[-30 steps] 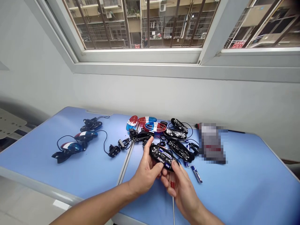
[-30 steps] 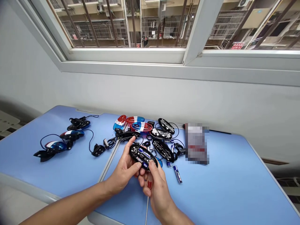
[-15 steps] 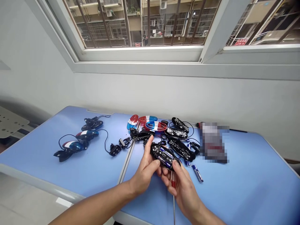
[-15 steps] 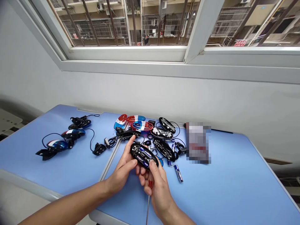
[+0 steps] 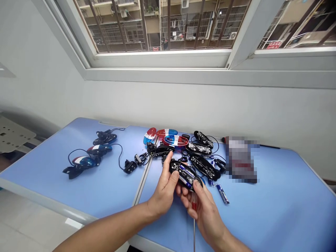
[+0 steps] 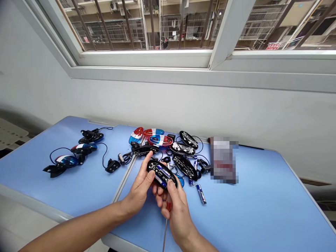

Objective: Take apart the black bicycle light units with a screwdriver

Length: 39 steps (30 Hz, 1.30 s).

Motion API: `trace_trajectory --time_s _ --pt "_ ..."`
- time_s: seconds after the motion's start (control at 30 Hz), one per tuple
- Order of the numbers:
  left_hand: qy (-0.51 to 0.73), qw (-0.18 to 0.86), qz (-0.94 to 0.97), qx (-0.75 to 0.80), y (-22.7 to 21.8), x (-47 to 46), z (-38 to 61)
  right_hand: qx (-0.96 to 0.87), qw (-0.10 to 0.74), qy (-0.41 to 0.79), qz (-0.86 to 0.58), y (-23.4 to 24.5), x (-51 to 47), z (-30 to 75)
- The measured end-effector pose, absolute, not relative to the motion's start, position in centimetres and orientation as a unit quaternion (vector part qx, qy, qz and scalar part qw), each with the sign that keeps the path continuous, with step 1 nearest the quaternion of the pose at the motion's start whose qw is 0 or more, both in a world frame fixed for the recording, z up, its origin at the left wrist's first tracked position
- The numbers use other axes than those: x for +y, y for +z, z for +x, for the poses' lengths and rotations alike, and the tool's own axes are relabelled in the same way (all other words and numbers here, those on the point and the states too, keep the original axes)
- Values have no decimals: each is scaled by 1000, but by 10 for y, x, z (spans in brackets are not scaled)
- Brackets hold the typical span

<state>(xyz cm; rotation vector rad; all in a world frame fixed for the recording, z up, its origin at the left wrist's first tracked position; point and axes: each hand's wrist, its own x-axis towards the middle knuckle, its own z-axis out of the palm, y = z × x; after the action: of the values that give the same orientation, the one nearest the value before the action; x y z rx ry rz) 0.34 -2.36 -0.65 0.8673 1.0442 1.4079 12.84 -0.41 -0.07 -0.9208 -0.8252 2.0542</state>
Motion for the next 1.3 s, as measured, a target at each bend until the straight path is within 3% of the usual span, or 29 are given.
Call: trace_trajectory --time_s 0.47,0.53,0.63,0.7,0.77,0.97,1.17,1.3 --pt "578 580 375 435 -5 -19 -2 -356 376 778 -356 -9 -2 132" --pt "553 514 436 490 -4 -20 -6 -363 369 771 -370 -8 0 134" --pt "481 302 587 577 0 -19 -15 -388 346 751 -408 -3 9 141" --pt "422 145 679 582 4 -18 -21 -417 322 738 -421 1 15 146" --pt "366 62 744 555 8 -16 -26 -444 300 735 -416 5 21 150" --pt "329 90 781 523 8 -12 -32 -491 245 734 -401 10 29 154" --pt "336 -73 774 532 1 -15 -25 -515 252 703 -422 7 29 151" --pt "344 -92 766 535 -3 -17 -20 -516 267 692 -429 4 25 148"
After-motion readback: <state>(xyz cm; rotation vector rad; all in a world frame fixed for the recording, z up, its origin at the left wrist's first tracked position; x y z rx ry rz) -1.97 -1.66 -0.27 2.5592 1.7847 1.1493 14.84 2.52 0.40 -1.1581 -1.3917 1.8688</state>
